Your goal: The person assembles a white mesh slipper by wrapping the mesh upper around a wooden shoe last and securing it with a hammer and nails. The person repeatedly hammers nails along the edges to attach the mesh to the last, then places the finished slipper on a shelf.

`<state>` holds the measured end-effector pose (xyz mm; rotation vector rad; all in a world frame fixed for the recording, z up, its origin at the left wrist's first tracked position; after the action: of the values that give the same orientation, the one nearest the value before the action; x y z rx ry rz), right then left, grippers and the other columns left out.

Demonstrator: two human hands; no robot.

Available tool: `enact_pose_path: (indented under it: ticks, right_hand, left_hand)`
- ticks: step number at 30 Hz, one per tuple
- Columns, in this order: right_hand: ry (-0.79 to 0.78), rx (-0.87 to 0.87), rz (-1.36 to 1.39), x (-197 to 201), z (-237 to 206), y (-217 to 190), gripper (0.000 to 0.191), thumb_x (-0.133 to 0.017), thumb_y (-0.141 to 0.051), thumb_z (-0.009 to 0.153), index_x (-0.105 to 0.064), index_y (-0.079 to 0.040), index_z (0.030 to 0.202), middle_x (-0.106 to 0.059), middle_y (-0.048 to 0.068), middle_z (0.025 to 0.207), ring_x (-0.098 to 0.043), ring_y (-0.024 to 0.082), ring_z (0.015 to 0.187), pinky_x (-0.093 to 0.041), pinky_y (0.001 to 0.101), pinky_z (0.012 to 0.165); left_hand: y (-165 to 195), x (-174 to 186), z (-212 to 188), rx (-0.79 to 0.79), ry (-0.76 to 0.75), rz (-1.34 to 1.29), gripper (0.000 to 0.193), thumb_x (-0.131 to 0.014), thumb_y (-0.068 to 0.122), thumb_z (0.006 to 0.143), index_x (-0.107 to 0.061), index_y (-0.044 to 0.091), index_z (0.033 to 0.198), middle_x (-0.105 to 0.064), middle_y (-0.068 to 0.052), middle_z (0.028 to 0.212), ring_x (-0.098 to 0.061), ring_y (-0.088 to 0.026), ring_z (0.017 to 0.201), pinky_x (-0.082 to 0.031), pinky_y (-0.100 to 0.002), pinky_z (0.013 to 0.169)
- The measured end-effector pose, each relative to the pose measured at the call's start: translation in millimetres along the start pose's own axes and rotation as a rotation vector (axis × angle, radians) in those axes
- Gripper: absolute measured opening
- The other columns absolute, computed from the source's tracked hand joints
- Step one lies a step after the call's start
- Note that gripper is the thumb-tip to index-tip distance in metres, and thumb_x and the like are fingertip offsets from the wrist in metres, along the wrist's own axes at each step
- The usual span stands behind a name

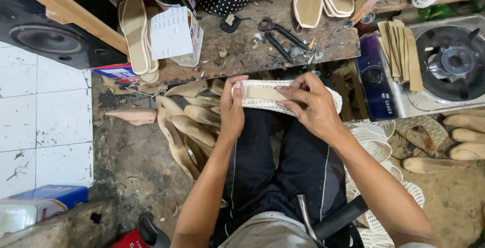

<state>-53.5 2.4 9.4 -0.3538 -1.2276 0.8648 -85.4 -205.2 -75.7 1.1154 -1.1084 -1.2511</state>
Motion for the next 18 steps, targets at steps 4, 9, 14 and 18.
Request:
enact_pose_path:
  ticks: [4, 9, 14, 18]
  right_hand:
    - [-0.014, 0.011, -0.02, -8, 13, -27, 0.037, -0.086, -0.011, 0.079, -0.079, -0.011, 0.115, -0.057, 0.008, 0.095, -0.057, 0.023, 0.085, -0.049, 0.0348, 0.074]
    - [0.006, 0.075, -0.235, 0, 6, -54, 0.039, -0.085, -0.014, 0.073, -0.078, -0.012, 0.111, -0.06, 0.011, 0.102, -0.057, 0.033, 0.097, -0.046, 0.0405, 0.083]
    - [-0.272, -0.274, -0.324, 31, -84, -44, 0.029, -0.085, -0.021, 0.075, -0.07, -0.009, 0.096, -0.062, 0.01, 0.099, -0.059, 0.031, 0.104, -0.046, 0.0438, 0.091]
    - [-1.044, -0.354, -0.511, 11, -188, -63, 0.085, -0.098, -0.041, 0.052, -0.063, -0.016, 0.125, -0.067, 0.009, 0.116, -0.057, 0.033, 0.121, -0.034, 0.055, 0.11]
  left_hand:
    - [14, 19, 0, 0.038, 0.003, -0.072, 0.025, -0.045, 0.017, 0.113, -0.062, 0.005, 0.125, -0.061, -0.002, 0.101, -0.052, -0.009, 0.093, -0.046, -0.025, 0.086]
    - [22, 28, -4, 0.078, 0.007, -0.112, 0.025, -0.067, 0.011, 0.099, -0.061, 0.003, 0.121, -0.064, -0.001, 0.098, -0.059, -0.008, 0.09, -0.05, -0.024, 0.081]
    - [16, 45, -3, 0.116, 0.05, -0.294, 0.025, -0.067, 0.012, 0.099, -0.06, 0.003, 0.122, -0.064, -0.001, 0.096, -0.058, -0.008, 0.085, -0.05, -0.026, 0.074]
    - [17, 66, -2, 0.123, 0.071, -0.247, 0.025, -0.066, 0.014, 0.1, -0.06, 0.003, 0.122, -0.064, -0.001, 0.096, -0.058, -0.008, 0.085, -0.05, -0.025, 0.073]
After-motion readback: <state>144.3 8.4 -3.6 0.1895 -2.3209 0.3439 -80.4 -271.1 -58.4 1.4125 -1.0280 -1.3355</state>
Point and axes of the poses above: each hand's wrist, its own z-axis towards the middle knuckle, its own x-axis out of the back of the hand, y = z × x, the point moved 2 cm from there along z, towards the middle knuckle
